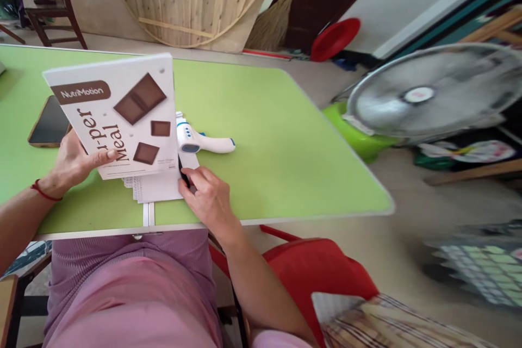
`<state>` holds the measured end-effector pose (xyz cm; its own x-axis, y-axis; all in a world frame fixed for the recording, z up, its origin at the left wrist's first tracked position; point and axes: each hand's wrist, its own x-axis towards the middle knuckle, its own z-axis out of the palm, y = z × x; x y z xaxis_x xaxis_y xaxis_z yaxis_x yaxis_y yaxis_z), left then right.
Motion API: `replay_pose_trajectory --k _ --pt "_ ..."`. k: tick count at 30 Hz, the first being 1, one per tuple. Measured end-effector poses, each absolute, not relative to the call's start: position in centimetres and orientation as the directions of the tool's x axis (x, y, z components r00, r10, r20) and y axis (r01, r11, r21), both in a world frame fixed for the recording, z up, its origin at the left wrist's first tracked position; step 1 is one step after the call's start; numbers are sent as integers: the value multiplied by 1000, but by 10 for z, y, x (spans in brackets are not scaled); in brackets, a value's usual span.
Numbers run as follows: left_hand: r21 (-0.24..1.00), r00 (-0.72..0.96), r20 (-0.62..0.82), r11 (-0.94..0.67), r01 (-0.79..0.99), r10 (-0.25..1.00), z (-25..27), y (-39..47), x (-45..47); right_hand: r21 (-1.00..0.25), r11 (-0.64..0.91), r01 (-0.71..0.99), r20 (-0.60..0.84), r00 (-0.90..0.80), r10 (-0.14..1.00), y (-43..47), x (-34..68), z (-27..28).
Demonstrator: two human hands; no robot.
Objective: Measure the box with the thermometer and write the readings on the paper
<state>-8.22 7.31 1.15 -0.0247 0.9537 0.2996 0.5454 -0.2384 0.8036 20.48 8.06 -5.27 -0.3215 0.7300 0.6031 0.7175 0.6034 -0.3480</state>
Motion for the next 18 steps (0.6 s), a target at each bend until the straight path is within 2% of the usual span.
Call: replay_pose_trajectory --k 5,9,11,13,15,18 --pt "764 35 290 -254 593 956 -1 74 -81 -389 597 702 570 -326 754 79 207 -53" --pt "811 124 241 -270 520 963 -5 73 -78 -450 592 669 530 -333 780 88 221 -45" --pt "845 164 182 -239 479 970 -4 72 -76 -387 565 729 535 -321 781 104 229 -38" --pt "874 184 162 -228 429 969 -2 72 -75 -250 528 812 494 -362 791 125 235 -31" --pt "898 191 159 -223 380 969 -2 73 -74 -120 488 865 358 -420 834 147 237 -25" --pt "916 150 124 -171 362 981 -2 74 -74 -86 469 879 105 -460 882 168 236 -21"
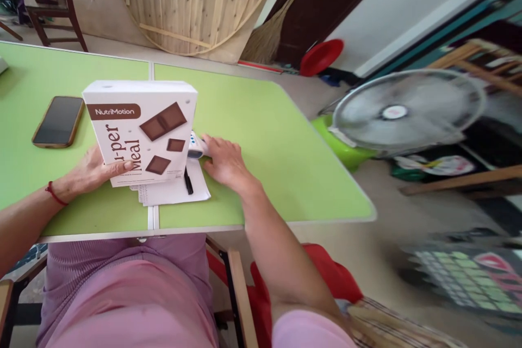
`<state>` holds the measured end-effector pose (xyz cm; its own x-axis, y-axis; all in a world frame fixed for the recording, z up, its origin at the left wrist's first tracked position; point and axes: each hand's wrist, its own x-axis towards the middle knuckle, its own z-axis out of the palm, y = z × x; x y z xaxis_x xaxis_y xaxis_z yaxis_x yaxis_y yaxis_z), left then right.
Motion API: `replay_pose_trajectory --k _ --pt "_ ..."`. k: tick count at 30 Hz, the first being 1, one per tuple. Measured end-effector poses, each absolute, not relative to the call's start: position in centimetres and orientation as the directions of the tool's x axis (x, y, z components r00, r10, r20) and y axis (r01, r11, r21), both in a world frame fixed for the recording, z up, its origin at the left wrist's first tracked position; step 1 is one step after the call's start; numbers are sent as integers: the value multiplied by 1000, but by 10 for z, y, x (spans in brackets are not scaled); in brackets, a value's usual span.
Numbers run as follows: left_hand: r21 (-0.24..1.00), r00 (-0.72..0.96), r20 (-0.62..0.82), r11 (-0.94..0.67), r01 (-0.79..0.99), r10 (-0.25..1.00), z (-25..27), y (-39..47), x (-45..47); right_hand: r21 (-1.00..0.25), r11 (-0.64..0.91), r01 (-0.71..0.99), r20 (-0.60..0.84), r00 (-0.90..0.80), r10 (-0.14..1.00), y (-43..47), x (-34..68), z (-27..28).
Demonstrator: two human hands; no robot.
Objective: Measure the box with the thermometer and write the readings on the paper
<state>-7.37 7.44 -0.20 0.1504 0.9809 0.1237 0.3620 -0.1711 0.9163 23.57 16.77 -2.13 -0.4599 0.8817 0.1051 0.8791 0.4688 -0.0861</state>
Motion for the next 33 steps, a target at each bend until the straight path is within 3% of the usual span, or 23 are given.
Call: replay_pose_trajectory --k 3,6,9,11,14,17,21,33 --pt "926 119 114 -149 346 986 0 75 -72 -216 373 902 65 -368 927 166 237 -20" --pt "934 127 111 -148 326 986 4 75 -70 -540 230 810 240 -114 964 142 238 -14" --pt "937 107 78 -110 331 991 5 75 -69 -885 274 376 325 79 943 101 227 -2" --pt "939 106 76 -107 326 991 5 76 -70 -971 235 40 234 -30 972 69 211 5" --pt "937 115 91 -124 327 989 5 76 -70 -980 96 -173 126 -171 977 31 183 3" --pt "929 104 78 -110 353 991 7 76 -70 -989 -22 -147 15 -242 970 19 163 -11" --pt "916 82 75 -101 388 994 8 77 -69 -994 -91 -67 -75 -214 974 28 155 -31" --pt "910 124 71 -115 398 990 6 81 -74 -997 -51 -60 -32 -278 960 36 151 -34"
